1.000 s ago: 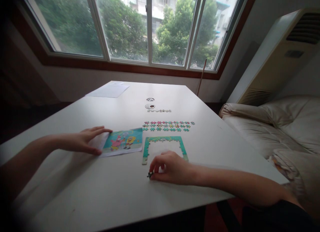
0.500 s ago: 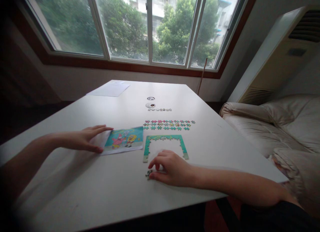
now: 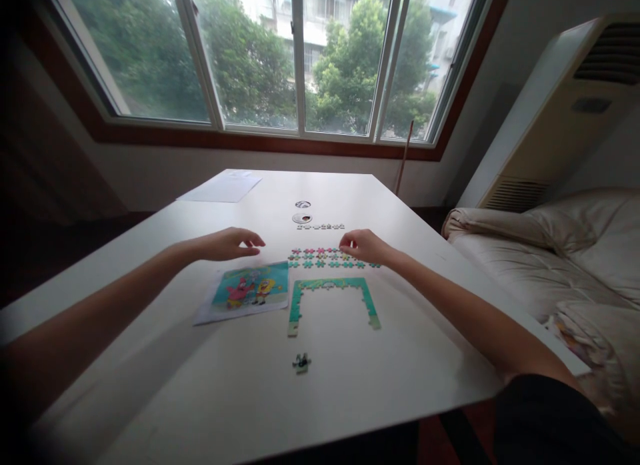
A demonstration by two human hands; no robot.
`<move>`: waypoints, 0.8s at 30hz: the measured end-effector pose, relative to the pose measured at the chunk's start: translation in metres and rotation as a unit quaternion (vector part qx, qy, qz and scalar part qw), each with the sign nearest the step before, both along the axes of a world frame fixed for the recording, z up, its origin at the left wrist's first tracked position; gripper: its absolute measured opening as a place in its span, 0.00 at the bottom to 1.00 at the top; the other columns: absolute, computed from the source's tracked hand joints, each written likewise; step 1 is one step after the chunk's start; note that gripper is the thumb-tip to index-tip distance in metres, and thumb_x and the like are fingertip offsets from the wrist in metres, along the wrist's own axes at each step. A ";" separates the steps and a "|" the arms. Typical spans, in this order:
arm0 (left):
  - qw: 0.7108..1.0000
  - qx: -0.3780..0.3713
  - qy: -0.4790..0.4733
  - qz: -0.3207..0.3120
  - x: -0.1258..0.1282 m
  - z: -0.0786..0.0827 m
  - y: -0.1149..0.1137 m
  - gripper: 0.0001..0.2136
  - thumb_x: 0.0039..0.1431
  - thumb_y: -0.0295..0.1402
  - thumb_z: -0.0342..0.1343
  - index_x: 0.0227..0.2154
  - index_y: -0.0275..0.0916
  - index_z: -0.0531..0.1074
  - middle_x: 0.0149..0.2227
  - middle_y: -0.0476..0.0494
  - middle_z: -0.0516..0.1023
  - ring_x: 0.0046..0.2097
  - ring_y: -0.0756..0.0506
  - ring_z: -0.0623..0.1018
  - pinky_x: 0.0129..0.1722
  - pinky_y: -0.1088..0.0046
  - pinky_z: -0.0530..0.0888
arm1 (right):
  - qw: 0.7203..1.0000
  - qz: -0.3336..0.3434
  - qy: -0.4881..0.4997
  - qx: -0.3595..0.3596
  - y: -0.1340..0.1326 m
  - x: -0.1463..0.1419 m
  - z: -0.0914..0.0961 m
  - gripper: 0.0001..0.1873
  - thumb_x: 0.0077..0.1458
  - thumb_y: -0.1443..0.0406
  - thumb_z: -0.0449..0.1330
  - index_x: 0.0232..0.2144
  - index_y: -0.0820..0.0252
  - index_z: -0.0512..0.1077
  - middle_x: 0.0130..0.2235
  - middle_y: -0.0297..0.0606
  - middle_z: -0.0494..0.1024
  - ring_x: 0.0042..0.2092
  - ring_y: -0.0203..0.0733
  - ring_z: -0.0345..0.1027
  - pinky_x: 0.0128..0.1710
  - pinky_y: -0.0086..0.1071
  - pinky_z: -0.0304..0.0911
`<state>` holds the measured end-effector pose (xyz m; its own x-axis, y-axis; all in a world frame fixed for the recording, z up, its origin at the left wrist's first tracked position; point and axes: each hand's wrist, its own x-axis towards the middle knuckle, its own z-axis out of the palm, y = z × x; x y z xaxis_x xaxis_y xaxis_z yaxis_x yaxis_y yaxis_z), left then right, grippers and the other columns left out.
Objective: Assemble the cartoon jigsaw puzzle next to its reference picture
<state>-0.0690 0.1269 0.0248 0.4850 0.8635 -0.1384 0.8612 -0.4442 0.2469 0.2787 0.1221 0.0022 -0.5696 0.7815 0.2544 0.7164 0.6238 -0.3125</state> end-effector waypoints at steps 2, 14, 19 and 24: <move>1.000 0.022 -0.003 0.006 0.017 -0.005 0.020 0.13 0.57 0.35 0.52 0.43 0.36 0.72 0.41 0.43 0.76 0.42 0.45 0.75 0.43 0.70 0.69 | 0.999 -0.038 -0.004 0.002 0.021 0.005 -0.005 0.08 0.51 0.65 0.56 0.29 0.61 0.74 0.27 0.35 0.76 0.28 0.34 0.66 0.31 0.27 0.59; 0.995 0.074 -0.018 0.062 0.084 -0.044 0.109 0.13 0.61 0.36 0.51 0.47 0.36 0.66 0.47 0.41 0.69 0.44 0.43 0.72 0.42 0.61 0.72 | 1.000 -0.026 0.008 -0.010 -0.006 0.034 -0.019 0.10 0.52 0.63 0.55 0.31 0.61 0.74 0.28 0.36 0.76 0.28 0.35 0.66 0.30 0.27 0.58; 0.997 0.040 -0.013 0.070 0.090 -0.045 0.119 0.13 0.61 0.35 0.52 0.47 0.36 0.66 0.48 0.41 0.69 0.45 0.43 0.72 0.42 0.61 0.72 | 0.999 -0.031 0.025 -0.011 -0.013 0.044 -0.021 0.10 0.53 0.63 0.55 0.30 0.61 0.74 0.27 0.35 0.76 0.28 0.35 0.65 0.30 0.27 0.58; 0.995 -0.037 0.004 0.089 0.088 -0.036 0.120 0.14 0.61 0.35 0.52 0.47 0.36 0.66 0.48 0.41 0.69 0.45 0.43 0.72 0.42 0.61 0.72 | 0.999 -0.028 0.036 -0.016 -0.017 0.041 -0.023 0.10 0.52 0.63 0.55 0.31 0.61 0.74 0.27 0.36 0.76 0.29 0.35 0.66 0.30 0.28 0.59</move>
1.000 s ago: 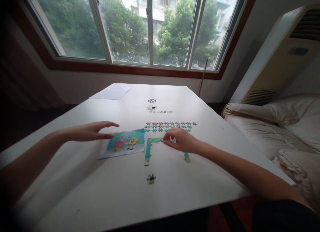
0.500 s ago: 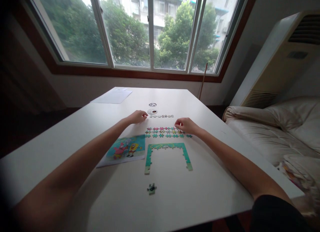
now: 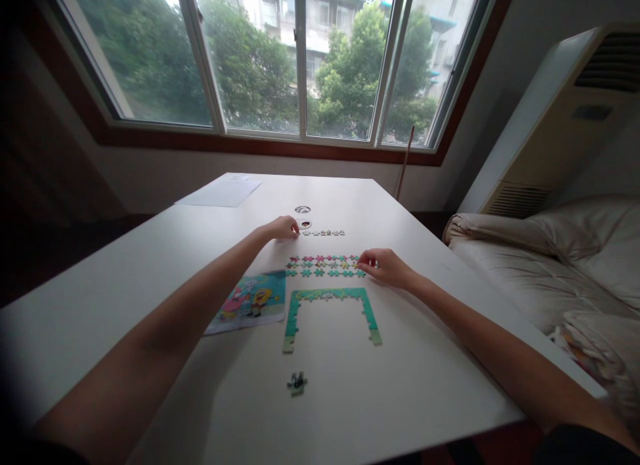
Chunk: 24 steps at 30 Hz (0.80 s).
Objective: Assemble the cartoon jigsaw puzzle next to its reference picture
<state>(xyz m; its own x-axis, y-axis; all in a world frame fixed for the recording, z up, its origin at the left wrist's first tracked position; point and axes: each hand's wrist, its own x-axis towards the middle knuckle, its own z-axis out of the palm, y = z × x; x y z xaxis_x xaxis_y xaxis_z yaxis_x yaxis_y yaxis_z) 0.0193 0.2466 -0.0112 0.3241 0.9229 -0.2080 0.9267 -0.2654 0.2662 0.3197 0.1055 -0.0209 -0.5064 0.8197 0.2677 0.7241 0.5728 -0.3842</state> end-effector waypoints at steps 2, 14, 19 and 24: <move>0.999 -0.041 -0.001 0.008 -0.003 0.006 -0.001 0.14 0.61 0.35 0.52 0.47 0.35 0.66 0.47 0.41 0.69 0.44 0.43 0.72 0.41 0.61 0.72 | 1.000 0.001 0.005 -0.003 -0.003 -0.002 0.000 0.09 0.52 0.63 0.55 0.30 0.61 0.74 0.28 0.36 0.76 0.29 0.35 0.65 0.30 0.28 0.59; 0.959 -0.088 -0.270 -0.007 -0.013 0.009 -0.054 0.13 0.61 0.35 0.52 0.46 0.34 0.66 0.44 0.41 0.70 0.41 0.45 0.74 0.39 0.63 0.73 | 0.998 0.001 0.057 -0.023 -0.023 -0.017 0.005 0.11 0.53 0.61 0.55 0.31 0.62 0.74 0.25 0.35 0.74 0.27 0.33 0.62 0.28 0.27 0.56; 0.891 -0.108 -0.440 -0.032 0.008 0.007 -0.113 0.11 0.55 0.33 0.58 0.40 0.33 0.71 0.32 0.41 0.75 0.35 0.49 0.75 0.37 0.70 0.72 | 0.993 -0.014 0.111 -0.035 -0.044 -0.038 0.012 0.13 0.54 0.59 0.55 0.30 0.62 0.74 0.24 0.34 0.73 0.26 0.33 0.61 0.27 0.27 0.55; 0.831 -0.173 -0.527 -0.039 0.028 0.013 -0.161 0.10 0.46 0.34 0.62 0.31 0.34 0.71 0.27 0.46 0.76 0.29 0.52 0.74 0.33 0.73 0.71 | 0.983 -0.028 0.174 -0.060 -0.067 -0.054 0.016 0.14 0.54 0.57 0.55 0.30 0.62 0.73 0.25 0.34 0.73 0.25 0.32 0.59 0.25 0.26 0.55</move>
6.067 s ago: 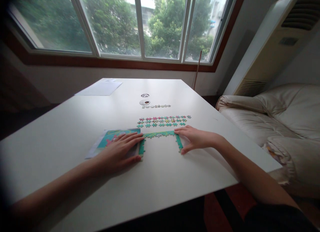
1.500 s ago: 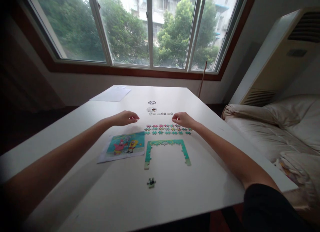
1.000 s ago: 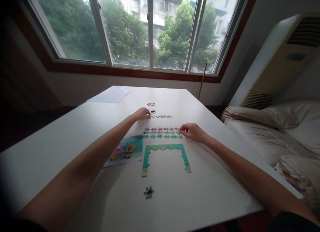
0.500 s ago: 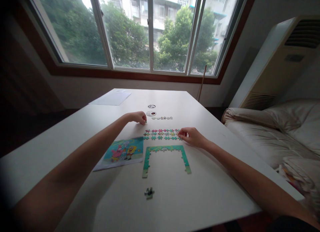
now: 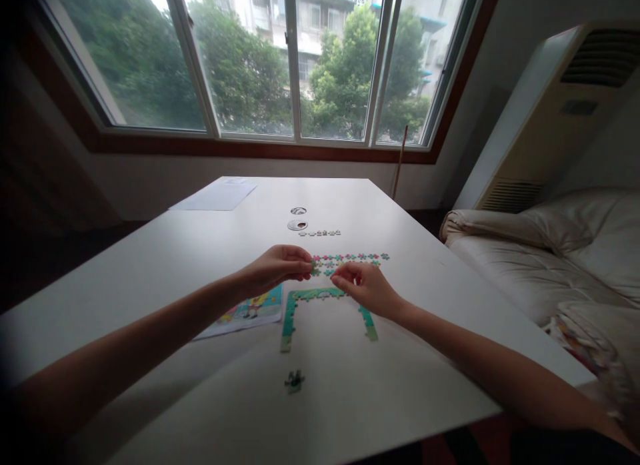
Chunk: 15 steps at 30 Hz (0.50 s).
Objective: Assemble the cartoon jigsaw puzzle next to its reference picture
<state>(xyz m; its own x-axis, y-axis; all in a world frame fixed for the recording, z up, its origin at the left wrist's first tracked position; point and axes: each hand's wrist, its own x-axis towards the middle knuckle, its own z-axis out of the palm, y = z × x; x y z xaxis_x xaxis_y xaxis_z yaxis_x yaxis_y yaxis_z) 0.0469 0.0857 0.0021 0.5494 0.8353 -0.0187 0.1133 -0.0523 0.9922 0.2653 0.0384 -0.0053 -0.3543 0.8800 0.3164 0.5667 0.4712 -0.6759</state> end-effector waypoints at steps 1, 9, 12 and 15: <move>1.000 -0.012 -0.010 -0.005 0.003 0.001 -0.005 0.10 0.45 0.34 0.62 0.30 0.34 0.71 0.25 0.46 0.76 0.28 0.52 0.74 0.32 0.74 0.71 | 1.000 0.002 0.010 -0.008 -0.004 -0.002 0.000 0.14 0.54 0.57 0.55 0.30 0.62 0.73 0.25 0.34 0.73 0.25 0.32 0.59 0.25 0.26 0.55; 0.998 -0.041 -0.032 -0.033 0.015 -0.002 -0.018 0.09 0.40 0.30 0.64 0.26 0.34 0.71 0.21 0.49 0.75 0.25 0.52 0.73 0.29 0.75 0.70 | 0.998 0.025 0.045 -0.044 -0.015 -0.009 -0.005 0.14 0.52 0.57 0.57 0.27 0.62 0.73 0.24 0.34 0.72 0.26 0.33 0.59 0.26 0.27 0.55; 0.998 -0.029 -0.025 -0.050 0.015 -0.003 -0.019 0.09 0.41 0.30 0.64 0.26 0.33 0.71 0.22 0.48 0.75 0.25 0.52 0.73 0.28 0.75 0.70 | 0.997 0.033 0.036 -0.065 -0.014 -0.009 -0.008 0.13 0.52 0.57 0.57 0.27 0.62 0.73 0.23 0.33 0.71 0.26 0.32 0.58 0.26 0.27 0.54; 0.997 -0.014 -0.010 -0.070 0.014 -0.003 -0.020 0.09 0.42 0.32 0.64 0.27 0.33 0.72 0.23 0.46 0.76 0.26 0.52 0.74 0.28 0.75 0.70 | 0.996 0.044 0.025 -0.068 -0.015 -0.009 -0.007 0.13 0.51 0.58 0.57 0.26 0.63 0.72 0.21 0.31 0.67 0.25 0.31 0.56 0.25 0.26 0.52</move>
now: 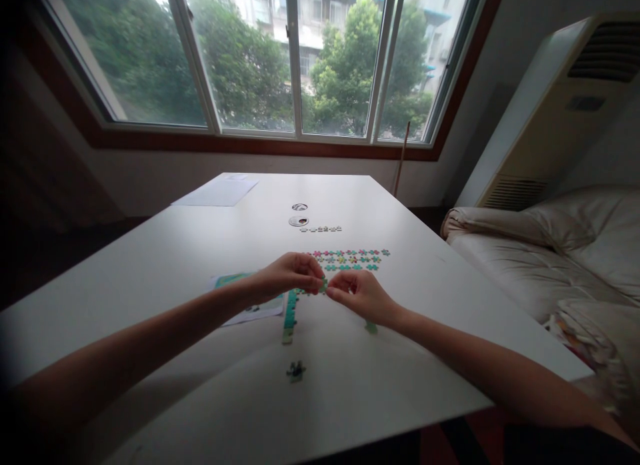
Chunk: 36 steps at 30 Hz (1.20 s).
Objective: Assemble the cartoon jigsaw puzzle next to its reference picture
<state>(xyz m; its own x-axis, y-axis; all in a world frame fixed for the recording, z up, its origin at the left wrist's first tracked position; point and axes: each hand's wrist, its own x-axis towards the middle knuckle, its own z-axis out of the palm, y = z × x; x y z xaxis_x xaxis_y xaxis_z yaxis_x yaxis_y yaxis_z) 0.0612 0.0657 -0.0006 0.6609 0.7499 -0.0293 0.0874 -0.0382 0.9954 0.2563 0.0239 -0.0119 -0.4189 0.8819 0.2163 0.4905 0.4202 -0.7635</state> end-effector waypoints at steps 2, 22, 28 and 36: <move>1.000 0.013 0.014 -0.012 -0.001 0.002 0.001 0.10 0.43 0.32 0.64 0.28 0.33 0.73 0.24 0.45 0.76 0.26 0.51 0.74 0.28 0.75 0.70 | 1.000 0.002 -0.008 0.004 -0.001 0.000 0.001 0.12 0.51 0.59 0.56 0.25 0.63 0.72 0.20 0.29 0.64 0.24 0.31 0.54 0.24 0.26 0.51; 0.865 0.312 0.373 0.123 -0.077 -0.001 0.079 0.08 0.53 0.33 0.55 0.32 0.34 0.74 0.32 0.45 0.76 0.36 0.47 0.74 0.37 0.70 0.69 | 0.968 0.163 -0.182 -0.050 -0.034 -0.002 0.014 0.07 0.49 0.62 0.60 0.28 0.61 0.70 0.22 0.29 0.67 0.24 0.30 0.57 0.23 0.24 0.52; 0.818 0.336 0.454 0.113 -0.087 -0.008 0.099 0.10 0.61 0.36 0.52 0.40 0.34 0.69 0.40 0.43 0.72 0.39 0.46 0.74 0.39 0.64 0.72 | 0.959 0.201 -0.201 0.014 -0.041 -0.010 0.014 0.12 0.47 0.63 0.62 0.36 0.60 0.69 0.26 0.31 0.68 0.30 0.34 0.61 0.32 0.26 0.56; 0.794 0.354 0.481 0.114 -0.074 -0.017 0.130 0.12 0.61 0.36 0.51 0.45 0.35 0.67 0.46 0.41 0.70 0.43 0.44 0.73 0.41 0.62 0.72 | 0.969 0.187 -0.157 0.022 -0.048 -0.018 -0.002 0.14 0.44 0.57 0.66 0.31 0.59 0.72 0.22 0.30 0.68 0.29 0.34 0.60 0.32 0.26 0.55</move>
